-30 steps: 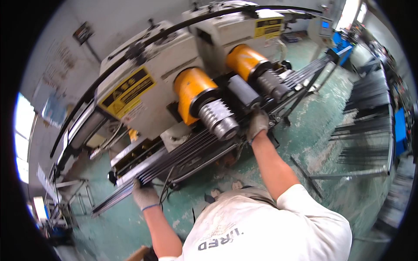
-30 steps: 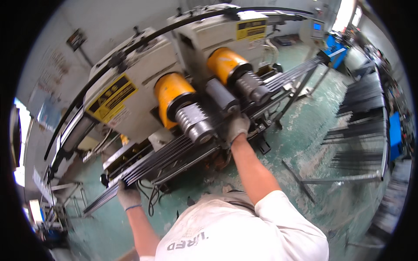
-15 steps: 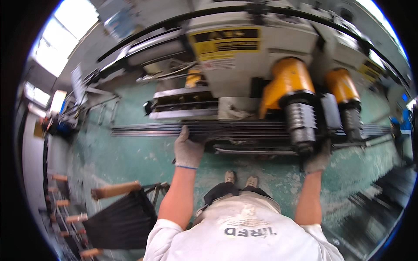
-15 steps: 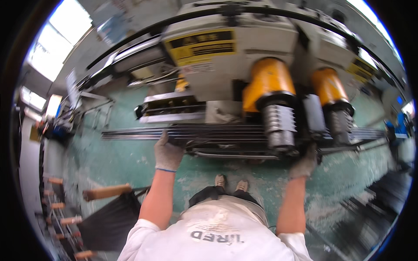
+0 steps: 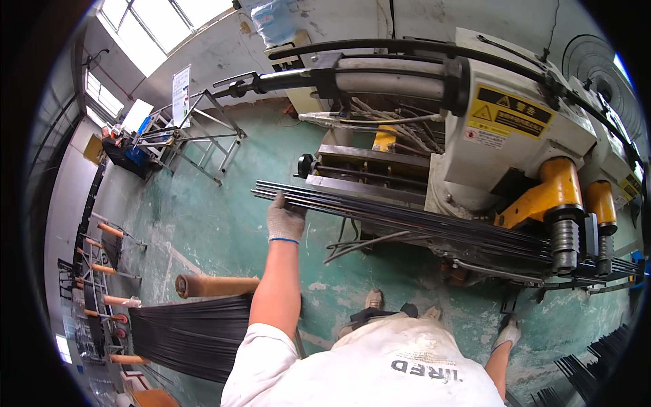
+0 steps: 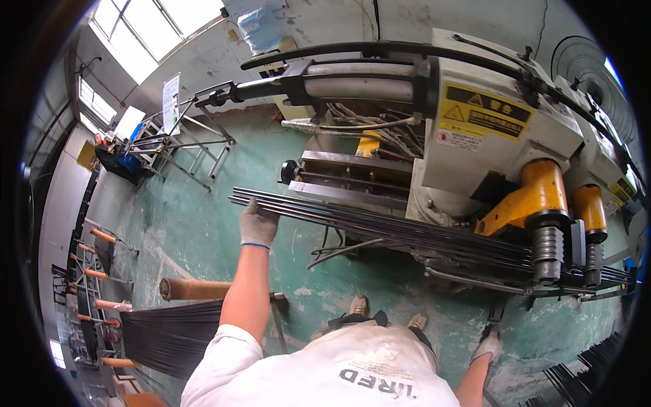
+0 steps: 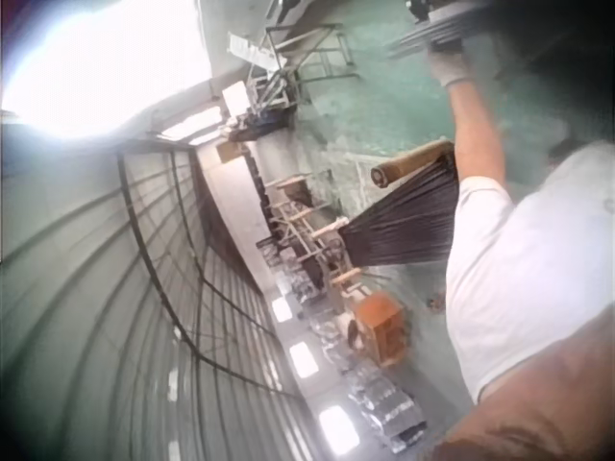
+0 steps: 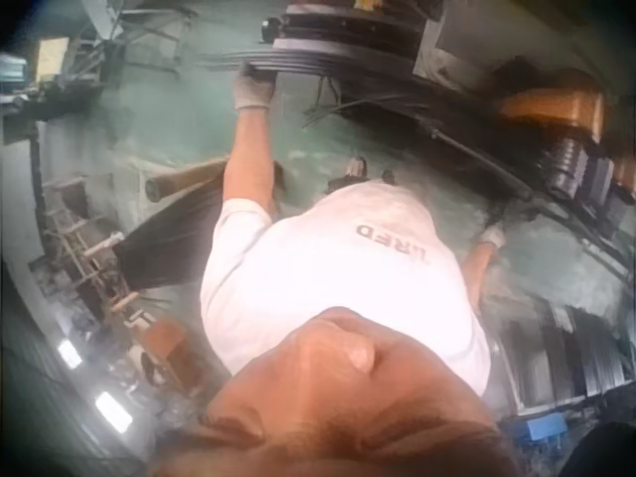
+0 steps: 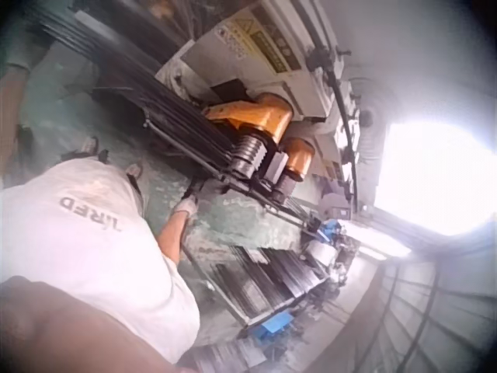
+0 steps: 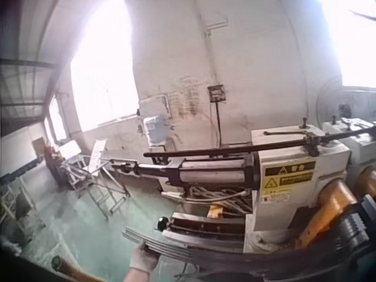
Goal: The person repeatedly picks up bundles of long metal rods from a rack, feeds them into a bending machine, and removes the bent rods to place them on a nearby rack. The process is repeated multiple times throughout the clip.
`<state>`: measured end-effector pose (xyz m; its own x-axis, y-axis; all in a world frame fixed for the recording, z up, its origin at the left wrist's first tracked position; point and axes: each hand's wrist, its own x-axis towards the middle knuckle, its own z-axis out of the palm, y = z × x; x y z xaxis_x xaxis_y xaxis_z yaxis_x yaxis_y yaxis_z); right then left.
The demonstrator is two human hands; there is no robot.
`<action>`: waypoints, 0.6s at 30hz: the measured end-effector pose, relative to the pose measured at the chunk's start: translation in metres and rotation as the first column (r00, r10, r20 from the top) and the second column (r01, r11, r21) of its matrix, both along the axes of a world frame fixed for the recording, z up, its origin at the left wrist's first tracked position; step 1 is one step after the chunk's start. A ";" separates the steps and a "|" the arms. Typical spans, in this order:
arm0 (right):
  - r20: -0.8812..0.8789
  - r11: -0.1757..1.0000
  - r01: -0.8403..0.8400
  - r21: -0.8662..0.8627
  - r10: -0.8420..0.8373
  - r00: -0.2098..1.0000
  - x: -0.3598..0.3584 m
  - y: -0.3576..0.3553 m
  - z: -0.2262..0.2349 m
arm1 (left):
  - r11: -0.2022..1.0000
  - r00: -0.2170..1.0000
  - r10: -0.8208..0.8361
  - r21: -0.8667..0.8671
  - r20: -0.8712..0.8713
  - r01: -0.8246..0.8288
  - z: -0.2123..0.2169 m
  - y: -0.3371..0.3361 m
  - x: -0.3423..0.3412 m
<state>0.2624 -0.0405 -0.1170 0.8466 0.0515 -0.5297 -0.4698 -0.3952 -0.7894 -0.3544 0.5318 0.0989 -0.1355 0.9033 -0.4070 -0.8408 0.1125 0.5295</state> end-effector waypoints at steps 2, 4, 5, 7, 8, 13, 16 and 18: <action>0.027 0.997 0.051 -0.053 -0.050 0.998 -0.029 -0.011 -0.029 | 1.000 0.999 0.031 0.004 -0.030 -0.031 0.002 0.027 -0.037; -0.091 0.997 0.032 -0.066 -0.038 0.995 -0.074 -0.005 -0.033 | 0.999 0.989 0.035 0.039 -0.145 -0.030 0.006 0.036 -0.064; -0.091 0.992 -0.015 -0.124 0.004 0.996 -0.095 -0.004 -0.030 | 0.998 0.985 0.063 0.037 -0.159 -0.058 0.008 0.041 -0.075; -0.086 0.986 -0.045 -0.160 0.032 0.996 -0.123 -0.003 -0.021 | 0.995 0.957 0.105 0.029 -0.272 -0.100 0.015 0.038 -0.078; -0.076 0.983 -0.067 -0.170 0.055 0.996 -0.128 -0.005 -0.029 | 0.997 0.958 0.066 0.062 -0.279 -0.050 0.012 0.038 -0.085; 0.021 0.984 -0.102 -0.143 0.106 0.994 -0.131 -0.004 -0.042 | 0.991 0.932 -0.056 0.093 -0.359 0.095 0.018 0.017 -0.068; -0.007 0.988 -0.124 -0.095 0.123 0.992 -0.127 0.024 -0.016 | 0.986 0.916 -0.060 0.120 -0.396 0.116 0.017 0.015 -0.081; -0.007 0.984 -0.158 -0.080 0.158 0.987 -0.127 0.036 -0.009 | 0.981 0.940 -0.075 0.144 -0.332 0.129 0.006 0.025 -0.100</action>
